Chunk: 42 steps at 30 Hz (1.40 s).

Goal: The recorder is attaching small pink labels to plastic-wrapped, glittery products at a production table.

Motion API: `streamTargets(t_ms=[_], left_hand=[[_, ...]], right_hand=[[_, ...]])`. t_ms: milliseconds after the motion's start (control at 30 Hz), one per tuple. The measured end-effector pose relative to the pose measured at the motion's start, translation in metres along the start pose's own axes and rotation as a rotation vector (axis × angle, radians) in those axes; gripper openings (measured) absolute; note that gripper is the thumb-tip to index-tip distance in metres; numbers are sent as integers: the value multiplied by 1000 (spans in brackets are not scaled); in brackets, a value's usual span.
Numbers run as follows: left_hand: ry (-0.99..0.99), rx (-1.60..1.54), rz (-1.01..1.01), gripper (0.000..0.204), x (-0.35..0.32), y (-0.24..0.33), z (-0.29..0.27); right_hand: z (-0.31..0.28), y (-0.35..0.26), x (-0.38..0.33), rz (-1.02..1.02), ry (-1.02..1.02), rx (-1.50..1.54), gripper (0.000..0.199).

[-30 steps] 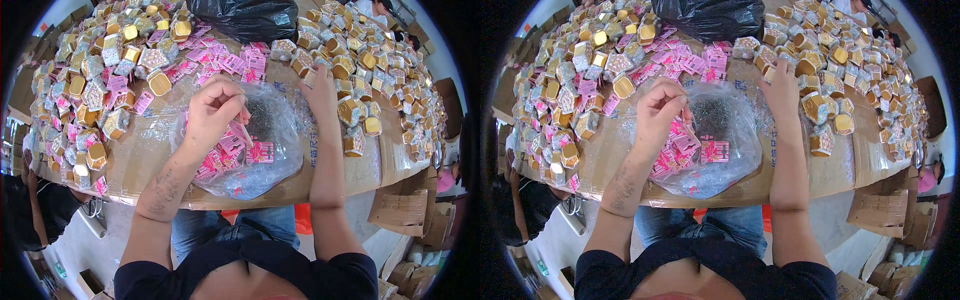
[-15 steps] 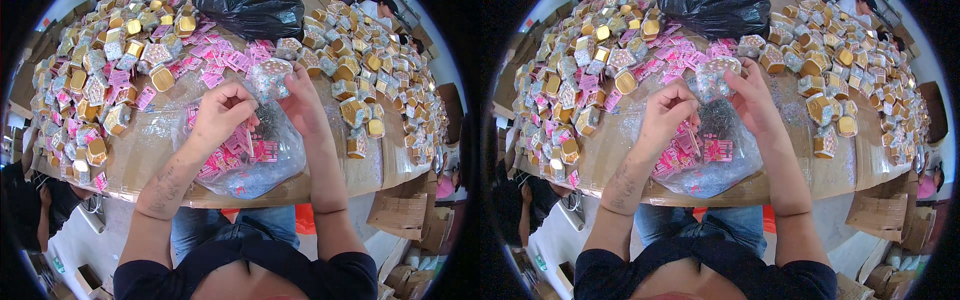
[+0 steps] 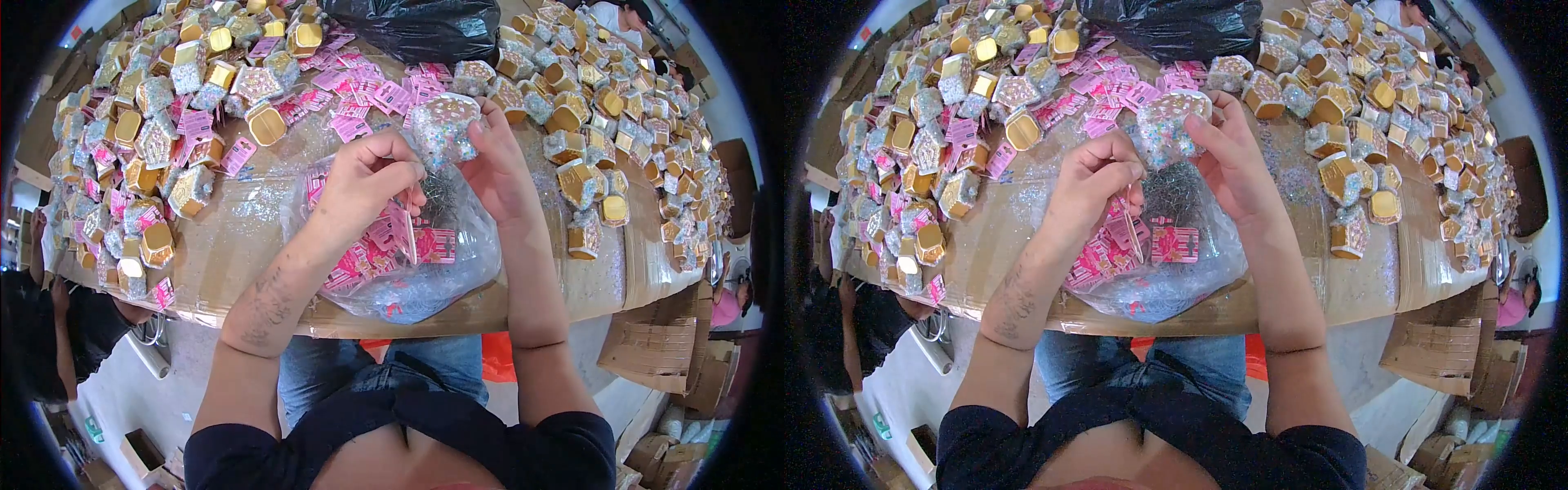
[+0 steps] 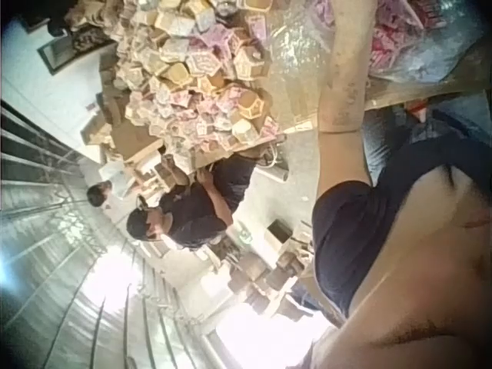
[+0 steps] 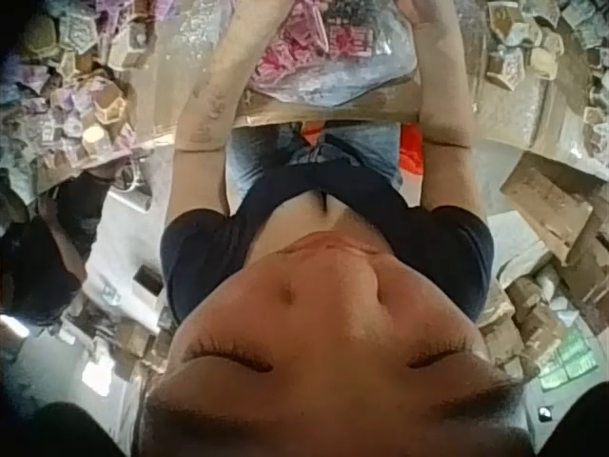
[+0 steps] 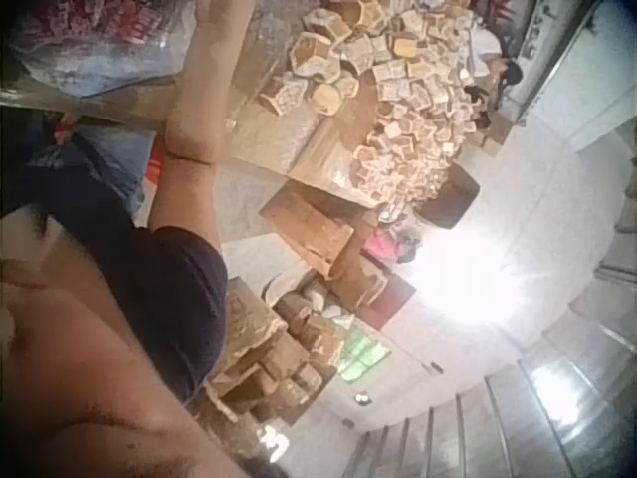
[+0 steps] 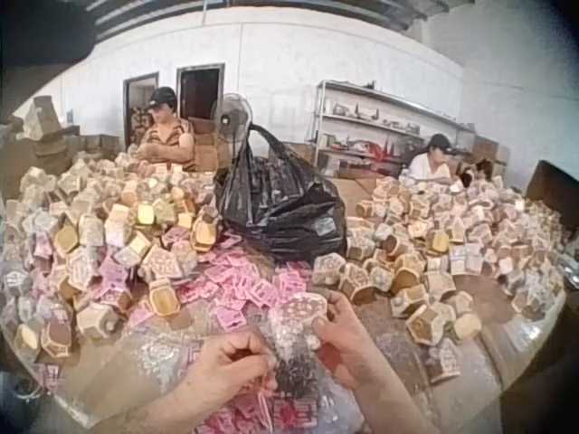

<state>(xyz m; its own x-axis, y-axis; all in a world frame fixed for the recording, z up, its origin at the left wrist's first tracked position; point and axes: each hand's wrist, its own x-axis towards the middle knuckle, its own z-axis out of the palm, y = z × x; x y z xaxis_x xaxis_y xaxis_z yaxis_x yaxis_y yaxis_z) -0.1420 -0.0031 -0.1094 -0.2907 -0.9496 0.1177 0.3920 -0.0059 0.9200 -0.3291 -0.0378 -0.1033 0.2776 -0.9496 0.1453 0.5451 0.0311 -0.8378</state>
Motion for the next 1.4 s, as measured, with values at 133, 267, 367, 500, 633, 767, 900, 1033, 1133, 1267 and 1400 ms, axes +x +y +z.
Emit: streamTargets(t_ms=[133, 267, 367, 500, 633, 767, 900, 1033, 1133, 1267, 1400], left_hand=[[-6, -49, -32, 6, 1, 0, -1], [-21, -38, -50, 7, 0, 1, -1], [4, -54, -73, 7, 0, 1, 0], [-2, -80, -112, 7, 2, 1, -1], [8, -126, -149, 7, 2, 1, -2], [6, -154, -169, 5, 4, 0, -6], [34, -154, -199, 4, 4, -1, -5], [73, -70, -136, 7, 5, -3, 1], [71, 273, 38, 10, 9, -12, -3], [64, 388, 59, 12, 8, -14, 1], [68, 418, 110, 10, 6, -14, 2]], right_hand=[[-1, 0, 1, 15, 6, -2, 54], [-2, 1, 1, 1, 0, -8, 55], [-2, 1, 1, 6, 2, 4, 57], [-3, -1, 0, 2, -13, -10, 59], [-4, -1, 0, -14, -23, -21, 60], [-4, -1, 0, -84, -14, -138, 63], [9, -3, -5, -253, -16, -357, 66], [9, -5, -5, -299, 14, -396, 67], [8, -7, -4, -272, 80, -433, 67], [7, -7, -4, -337, 51, -442, 68], [12, -9, -6, -326, 75, -403, 70]])
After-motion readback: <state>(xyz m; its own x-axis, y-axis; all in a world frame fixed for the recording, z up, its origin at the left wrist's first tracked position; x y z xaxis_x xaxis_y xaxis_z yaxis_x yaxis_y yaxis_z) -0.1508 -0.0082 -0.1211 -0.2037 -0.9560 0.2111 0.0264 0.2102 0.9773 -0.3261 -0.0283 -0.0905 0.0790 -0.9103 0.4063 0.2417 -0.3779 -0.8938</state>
